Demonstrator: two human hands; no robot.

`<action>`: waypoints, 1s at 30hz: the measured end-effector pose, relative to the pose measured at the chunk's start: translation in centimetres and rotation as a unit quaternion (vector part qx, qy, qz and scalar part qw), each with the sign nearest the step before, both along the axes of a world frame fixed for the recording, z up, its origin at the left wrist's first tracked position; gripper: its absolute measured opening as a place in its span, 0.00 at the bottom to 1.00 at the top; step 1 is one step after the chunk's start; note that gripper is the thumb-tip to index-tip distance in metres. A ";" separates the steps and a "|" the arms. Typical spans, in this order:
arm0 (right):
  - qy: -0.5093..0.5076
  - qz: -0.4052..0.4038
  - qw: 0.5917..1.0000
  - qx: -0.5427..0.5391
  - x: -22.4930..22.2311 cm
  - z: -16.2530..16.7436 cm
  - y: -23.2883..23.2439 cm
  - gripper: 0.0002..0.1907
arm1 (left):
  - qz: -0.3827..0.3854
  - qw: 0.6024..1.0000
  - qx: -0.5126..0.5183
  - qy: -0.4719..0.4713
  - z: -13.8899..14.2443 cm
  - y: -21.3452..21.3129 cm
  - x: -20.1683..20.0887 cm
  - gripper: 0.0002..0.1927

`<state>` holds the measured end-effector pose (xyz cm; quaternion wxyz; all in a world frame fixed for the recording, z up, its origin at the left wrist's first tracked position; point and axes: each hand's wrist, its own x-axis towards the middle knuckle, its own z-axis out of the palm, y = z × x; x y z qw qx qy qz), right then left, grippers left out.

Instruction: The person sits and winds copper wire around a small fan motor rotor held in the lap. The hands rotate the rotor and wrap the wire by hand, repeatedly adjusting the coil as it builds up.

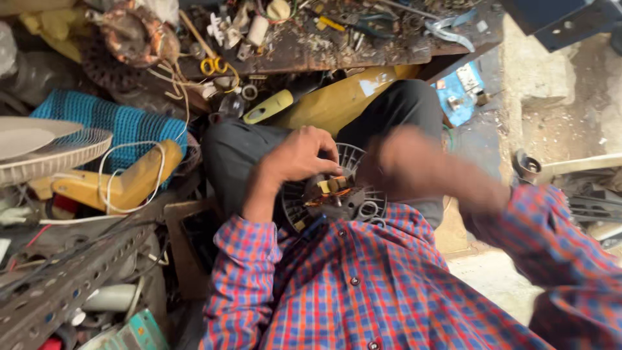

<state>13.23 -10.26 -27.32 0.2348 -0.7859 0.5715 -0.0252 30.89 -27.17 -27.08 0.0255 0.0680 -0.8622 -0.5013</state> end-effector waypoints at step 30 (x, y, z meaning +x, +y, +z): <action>-0.143 -0.026 0.968 -0.203 -1.3 -1.7 -5.4 0.05 | 0.307 0.859 0.236 0.334 -3.0 6.4 5.8 0.05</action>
